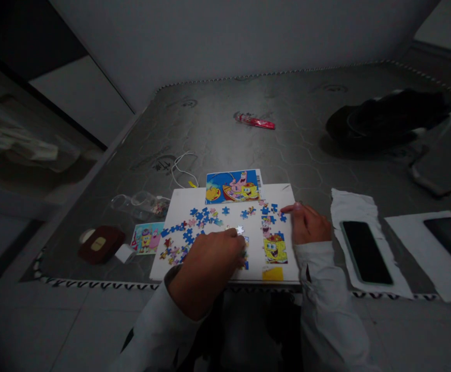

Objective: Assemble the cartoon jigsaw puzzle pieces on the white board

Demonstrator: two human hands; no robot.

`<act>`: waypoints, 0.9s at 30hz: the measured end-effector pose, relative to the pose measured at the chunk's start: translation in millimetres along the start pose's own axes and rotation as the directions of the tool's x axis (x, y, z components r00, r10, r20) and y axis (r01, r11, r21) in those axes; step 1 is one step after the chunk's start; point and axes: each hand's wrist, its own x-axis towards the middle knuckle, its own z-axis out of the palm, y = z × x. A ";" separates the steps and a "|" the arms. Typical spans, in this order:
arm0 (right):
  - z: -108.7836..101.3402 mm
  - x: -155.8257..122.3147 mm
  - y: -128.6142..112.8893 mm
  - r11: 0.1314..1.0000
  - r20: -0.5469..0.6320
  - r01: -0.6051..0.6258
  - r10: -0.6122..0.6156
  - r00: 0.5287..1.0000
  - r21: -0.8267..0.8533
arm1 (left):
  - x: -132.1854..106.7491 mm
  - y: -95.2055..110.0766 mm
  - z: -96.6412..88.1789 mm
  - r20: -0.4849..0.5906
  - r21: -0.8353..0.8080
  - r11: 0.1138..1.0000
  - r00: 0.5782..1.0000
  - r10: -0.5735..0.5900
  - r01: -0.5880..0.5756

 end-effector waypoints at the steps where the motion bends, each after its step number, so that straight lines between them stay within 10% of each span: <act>1: 0.4 0.2 1.2 1.000 -0.006 0.000 0.000 1.000 0.000 | 0.1 0.5 0.3 -0.002 0.003 1.000 1.000 -0.006 0.006; 18: 3.2 3.9 13.9 1.000 0.017 0.020 -0.020 1.000 -0.014 | -7.0 1.1 -6.9 0.030 0.014 0.998 0.998 0.056 -0.057; 27: 2.4 3.5 14.2 0.999 0.023 0.045 -0.045 0.999 0.000 | -13.7 -14.8 -9.1 -0.189 0.033 0.976 0.958 0.217 -0.215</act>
